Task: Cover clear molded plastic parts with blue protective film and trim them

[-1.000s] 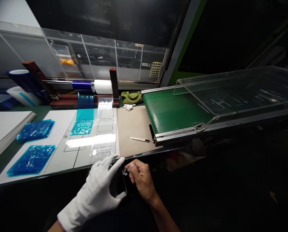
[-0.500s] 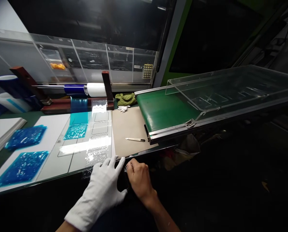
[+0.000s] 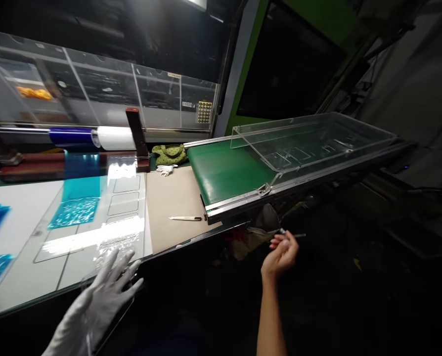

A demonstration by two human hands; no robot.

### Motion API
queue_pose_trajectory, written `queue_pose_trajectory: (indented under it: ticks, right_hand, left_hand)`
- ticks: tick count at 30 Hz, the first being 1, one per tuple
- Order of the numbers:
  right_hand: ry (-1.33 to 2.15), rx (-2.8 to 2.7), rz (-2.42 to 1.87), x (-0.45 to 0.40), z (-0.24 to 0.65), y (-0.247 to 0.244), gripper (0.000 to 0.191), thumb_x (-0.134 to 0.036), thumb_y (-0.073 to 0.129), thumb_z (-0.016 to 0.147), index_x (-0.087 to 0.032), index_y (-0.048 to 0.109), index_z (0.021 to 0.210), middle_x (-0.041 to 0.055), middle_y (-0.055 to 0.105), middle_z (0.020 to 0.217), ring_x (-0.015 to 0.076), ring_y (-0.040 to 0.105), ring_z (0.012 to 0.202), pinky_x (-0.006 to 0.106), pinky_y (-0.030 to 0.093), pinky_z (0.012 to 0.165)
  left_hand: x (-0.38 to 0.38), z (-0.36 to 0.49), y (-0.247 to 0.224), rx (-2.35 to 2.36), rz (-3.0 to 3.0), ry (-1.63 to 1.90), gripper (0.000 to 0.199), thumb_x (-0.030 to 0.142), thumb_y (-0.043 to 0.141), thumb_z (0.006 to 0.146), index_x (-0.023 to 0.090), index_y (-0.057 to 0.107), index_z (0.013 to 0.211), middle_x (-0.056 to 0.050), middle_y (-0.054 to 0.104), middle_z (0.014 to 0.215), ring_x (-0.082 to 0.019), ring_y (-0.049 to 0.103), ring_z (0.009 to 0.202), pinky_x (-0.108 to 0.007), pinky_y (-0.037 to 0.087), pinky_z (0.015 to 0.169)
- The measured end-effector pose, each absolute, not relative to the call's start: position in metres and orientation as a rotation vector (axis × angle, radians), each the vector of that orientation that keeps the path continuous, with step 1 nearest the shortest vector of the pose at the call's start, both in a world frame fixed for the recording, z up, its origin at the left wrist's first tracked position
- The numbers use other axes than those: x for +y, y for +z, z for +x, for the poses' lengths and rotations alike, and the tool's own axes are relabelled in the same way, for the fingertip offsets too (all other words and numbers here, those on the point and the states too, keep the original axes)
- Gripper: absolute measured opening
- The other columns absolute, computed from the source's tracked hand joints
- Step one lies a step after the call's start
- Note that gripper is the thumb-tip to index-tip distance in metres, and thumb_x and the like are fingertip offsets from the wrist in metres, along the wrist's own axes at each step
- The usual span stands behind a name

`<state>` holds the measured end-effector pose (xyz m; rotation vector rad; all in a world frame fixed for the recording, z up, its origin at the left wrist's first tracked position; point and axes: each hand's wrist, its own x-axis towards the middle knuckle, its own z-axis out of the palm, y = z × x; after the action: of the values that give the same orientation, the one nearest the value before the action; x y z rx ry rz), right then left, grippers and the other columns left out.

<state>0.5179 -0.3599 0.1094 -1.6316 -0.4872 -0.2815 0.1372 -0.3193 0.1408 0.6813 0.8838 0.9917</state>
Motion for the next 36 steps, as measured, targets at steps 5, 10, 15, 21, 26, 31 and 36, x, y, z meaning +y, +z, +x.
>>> queue_pose_trajectory:
  ticks: [5,10,15,21,26,31,36]
  right_hand:
    - [-0.055,-0.416,-2.239,-0.328,0.593,0.114,0.048,-0.035,0.041,0.086,-0.013,0.048,0.128,0.0085,0.066,0.074,0.0219,0.061,0.068,0.034,0.044,0.069]
    - [-0.083,-0.478,-2.243,-0.336,0.535,0.074,0.035,-0.031,0.036,0.088,-0.013,0.063,0.098,0.0108,0.068,0.073,0.0239,0.061,0.074,0.034,0.042,0.073]
    - [0.201,-1.095,-2.034,-0.312,0.417,0.040,0.036,-0.039,0.038,0.092,-0.015,0.064,0.091,0.0077,0.067,0.073,0.0198,0.061,0.065,0.028,0.044,0.066]
    - [0.497,-1.748,-2.043,-0.189,0.358,0.039,0.020,-0.023,0.055,0.086,-0.019,0.062,0.104,0.0105,0.062,0.110,0.0216,0.055,0.102,0.030,0.040,0.084]
    - [0.654,-1.842,-2.023,-0.138,0.357,0.036,0.007,-0.019,0.062,0.080,-0.017,0.060,0.086,0.0097,0.059,0.098,0.0211,0.052,0.100,0.031,0.037,0.085]
    - [0.824,-1.781,-1.920,-0.162,0.343,0.052,0.028,-0.027,0.027,0.097,-0.017,0.052,0.100,0.0004,0.054,0.073,0.0141,0.053,0.071,0.025,0.040,0.067]
    - [1.417,-1.659,-1.335,-0.244,0.324,0.121,0.039,-0.047,0.030,0.095,-0.017,0.056,0.100,-0.0043,0.047,0.065,0.0091,0.047,0.051,0.021,0.040,0.051]
  left_hand:
    - [-0.317,0.138,0.155,0.831,0.055,0.899,0.081,0.066,0.051,0.073,0.029,0.028,0.142,-0.011,0.040,0.143,-0.036,0.033,0.134,-0.066,0.030,0.102]
    - [-0.312,0.129,0.159,0.849,-0.104,0.923,0.085,0.059,0.054,0.075,0.014,0.026,0.142,-0.019,0.053,0.129,-0.034,0.041,0.129,-0.065,0.030,0.104]
    - [-0.306,0.112,0.155,0.849,-0.161,0.962,0.085,0.046,0.057,0.077,0.007,0.021,0.143,-0.021,0.060,0.119,-0.034,0.046,0.125,-0.064,0.033,0.103]
    - [-0.308,0.094,0.142,0.801,-0.017,0.965,0.075,0.049,0.051,0.080,0.012,0.030,0.142,-0.019,0.051,0.133,-0.033,0.039,0.131,-0.058,0.031,0.107]
    - [-0.311,0.083,0.124,0.964,0.555,0.989,0.077,0.065,0.060,0.065,0.022,0.052,0.128,-0.013,0.049,0.137,-0.037,0.038,0.130,-0.056,0.033,0.106]
    - [-0.317,0.082,0.141,1.343,1.453,0.909,0.104,0.056,0.072,0.056,0.026,0.026,0.144,-0.015,0.037,0.144,-0.041,0.033,0.132,-0.061,0.027,0.106]
    - [-0.323,0.083,0.176,1.383,2.078,0.619,0.116,0.048,0.074,0.056,0.025,0.005,0.147,-0.017,0.024,0.149,-0.041,0.031,0.132,-0.059,0.037,0.102]
